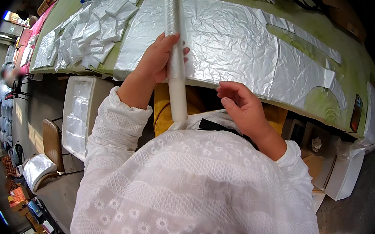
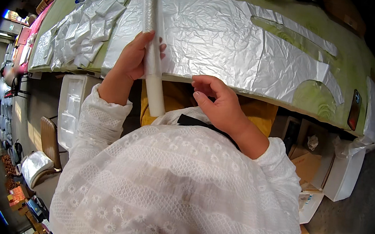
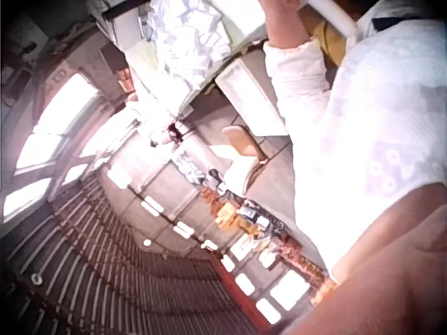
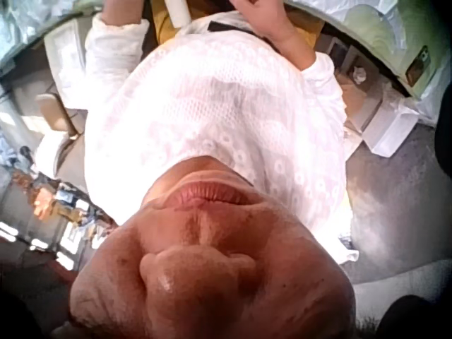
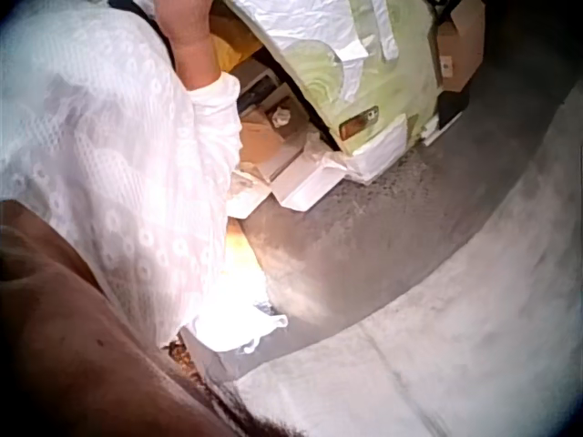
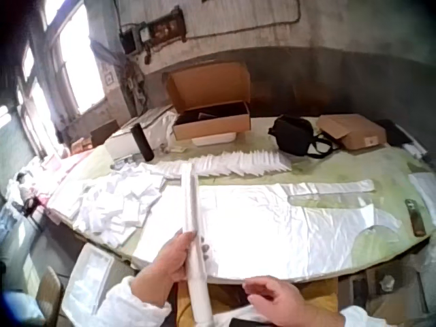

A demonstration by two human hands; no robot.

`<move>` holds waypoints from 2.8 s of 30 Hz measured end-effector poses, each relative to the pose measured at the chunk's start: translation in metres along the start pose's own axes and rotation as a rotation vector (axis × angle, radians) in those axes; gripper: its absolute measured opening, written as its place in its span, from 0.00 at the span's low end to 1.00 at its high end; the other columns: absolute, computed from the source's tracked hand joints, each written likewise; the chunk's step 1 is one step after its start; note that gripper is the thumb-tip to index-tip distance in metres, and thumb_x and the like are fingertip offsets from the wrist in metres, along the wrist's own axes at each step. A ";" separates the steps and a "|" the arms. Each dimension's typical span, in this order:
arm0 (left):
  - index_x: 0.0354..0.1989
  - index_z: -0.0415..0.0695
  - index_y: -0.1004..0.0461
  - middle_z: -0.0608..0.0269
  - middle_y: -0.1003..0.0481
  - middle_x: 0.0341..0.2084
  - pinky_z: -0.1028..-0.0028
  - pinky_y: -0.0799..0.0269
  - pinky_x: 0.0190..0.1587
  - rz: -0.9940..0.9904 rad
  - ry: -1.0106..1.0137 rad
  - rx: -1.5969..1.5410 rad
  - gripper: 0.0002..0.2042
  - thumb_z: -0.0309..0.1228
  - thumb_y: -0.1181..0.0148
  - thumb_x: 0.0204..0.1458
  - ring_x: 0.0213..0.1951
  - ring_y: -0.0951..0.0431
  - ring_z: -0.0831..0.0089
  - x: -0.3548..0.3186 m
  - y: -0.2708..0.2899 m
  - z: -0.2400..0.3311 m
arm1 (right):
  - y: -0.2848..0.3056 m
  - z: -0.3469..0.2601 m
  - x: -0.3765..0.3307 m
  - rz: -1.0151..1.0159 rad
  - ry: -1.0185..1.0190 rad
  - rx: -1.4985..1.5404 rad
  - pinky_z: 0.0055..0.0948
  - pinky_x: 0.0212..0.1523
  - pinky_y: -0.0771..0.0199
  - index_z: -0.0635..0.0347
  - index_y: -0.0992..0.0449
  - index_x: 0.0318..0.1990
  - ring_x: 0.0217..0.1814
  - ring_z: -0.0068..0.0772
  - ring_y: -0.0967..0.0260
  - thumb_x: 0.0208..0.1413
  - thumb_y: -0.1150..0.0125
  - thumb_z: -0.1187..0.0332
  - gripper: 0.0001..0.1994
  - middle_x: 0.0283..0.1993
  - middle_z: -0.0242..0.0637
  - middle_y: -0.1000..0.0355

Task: The person repeatedly wraps small white rectangular items in clear plastic bags. They place each item into a bag, fold the top, and set it aside on a table covered with similar wrapped items.

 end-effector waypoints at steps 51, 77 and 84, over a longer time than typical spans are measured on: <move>0.68 0.35 0.35 0.54 0.23 0.49 0.73 0.24 0.48 -0.283 0.041 0.310 0.26 0.26 0.43 0.61 0.45 0.21 0.72 0.018 -0.039 -0.049 | 0.091 -0.052 0.005 0.015 -0.072 -0.972 0.41 0.54 0.26 0.62 0.34 0.66 0.52 0.52 0.28 0.56 0.33 0.61 0.31 0.51 0.50 0.28; 0.57 0.44 0.23 0.71 0.22 0.38 0.78 0.23 0.38 -0.338 0.219 0.312 0.16 0.26 0.38 0.61 0.35 0.25 0.84 -0.074 -0.004 -0.100 | -0.005 -0.008 0.054 -0.235 0.438 -1.187 0.59 0.75 0.52 0.51 0.32 0.67 0.76 0.49 0.48 0.49 0.32 0.66 0.34 0.69 0.38 0.38; 0.61 0.41 0.27 0.72 0.26 0.33 0.80 0.27 0.40 -0.741 0.012 0.223 0.18 0.27 0.40 0.64 0.34 0.27 0.84 -0.083 0.001 -0.048 | 0.000 0.003 0.054 -0.182 0.440 -1.093 0.58 0.71 0.44 0.49 0.23 0.56 0.68 0.47 0.38 0.45 0.34 0.74 0.26 0.58 0.38 0.31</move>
Point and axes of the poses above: each hand's wrist, its own x-axis towards the middle knuckle, its own y-axis out of the back of the hand, z = x × y, the point moved 5 cm from there along x, towards the middle knuckle
